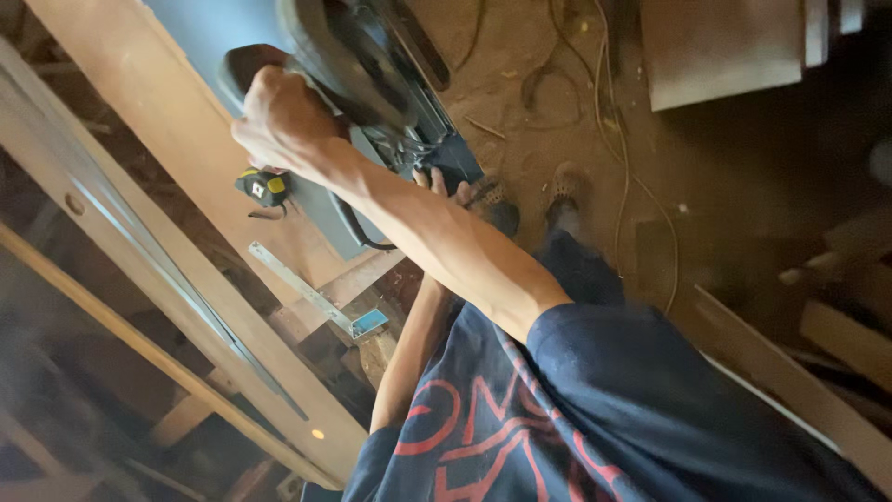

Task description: The person uses a circular saw to cut a dark sheet of material on a workbench. They then use a metal ruler to measure and mark a white sheet of material before cutting it with the circular saw. The person also uses a tape measure to measure the cut pieces.

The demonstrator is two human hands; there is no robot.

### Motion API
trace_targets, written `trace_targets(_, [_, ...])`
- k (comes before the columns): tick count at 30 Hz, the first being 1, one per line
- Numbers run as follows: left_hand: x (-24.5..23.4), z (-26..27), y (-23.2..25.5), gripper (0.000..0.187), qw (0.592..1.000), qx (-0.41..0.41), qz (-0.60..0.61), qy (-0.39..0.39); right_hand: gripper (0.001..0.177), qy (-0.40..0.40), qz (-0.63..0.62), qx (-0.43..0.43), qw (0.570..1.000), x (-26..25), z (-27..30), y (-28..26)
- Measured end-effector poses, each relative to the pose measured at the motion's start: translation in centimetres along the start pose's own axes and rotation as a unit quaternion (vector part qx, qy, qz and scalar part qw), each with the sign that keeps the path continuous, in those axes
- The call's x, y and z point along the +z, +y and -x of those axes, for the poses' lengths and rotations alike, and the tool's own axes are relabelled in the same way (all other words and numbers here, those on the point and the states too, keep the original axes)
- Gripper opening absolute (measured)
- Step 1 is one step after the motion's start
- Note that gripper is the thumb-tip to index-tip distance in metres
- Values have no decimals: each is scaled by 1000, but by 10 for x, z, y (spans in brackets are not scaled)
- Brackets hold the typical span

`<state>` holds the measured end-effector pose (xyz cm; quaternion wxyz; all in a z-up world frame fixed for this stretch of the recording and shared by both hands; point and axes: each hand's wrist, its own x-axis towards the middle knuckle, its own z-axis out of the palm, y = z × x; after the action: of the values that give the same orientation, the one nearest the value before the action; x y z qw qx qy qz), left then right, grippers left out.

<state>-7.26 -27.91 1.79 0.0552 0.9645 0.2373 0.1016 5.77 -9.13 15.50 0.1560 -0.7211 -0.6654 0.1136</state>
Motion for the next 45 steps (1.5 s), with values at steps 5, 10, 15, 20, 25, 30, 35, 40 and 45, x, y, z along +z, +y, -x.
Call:
trace_targets(5, [26, 11, 12, 50, 996, -19, 55, -62, 39, 4, -167, 31, 985, 4, -1, 7])
trace_targets(10, [59, 16, 11, 49, 989, -93, 66, -90, 17, 3, -88, 15, 996, 7, -14, 19])
trace_targets(15, [95, 17, -3, 48, 977, -171, 48, -122, 20, 113, -418, 226, 873, 7, -32, 22])
trace_targets(20, [96, 18, -13, 49, 951, -230, 179, -99, 17, 71, -475, 257, 838, 7, -42, 25])
trace_targets(25, [72, 2, -9, 50, 953, -239, 152, -104, 16, 77, -475, 238, 843, 8, -47, 29])
trace_targets(30, [59, -10, -5, 53, 974, -176, 50, -136, 20, 77, -473, 236, 845, 12, -63, 39])
trace_targets(35, [56, -14, -7, 59, 964, -160, -21, -210, 19, 92, -445, 221, 863, 18, -89, 47])
trace_targets(40, [49, -13, -3, 55, 980, -127, -18, -154, 16, 86, -453, 227, 858, 35, -116, 55])
trace_targets(45, [34, -25, 3, 48, 991, -122, 13, -62, 20, 114, -466, 211, 852, 39, -146, 70])
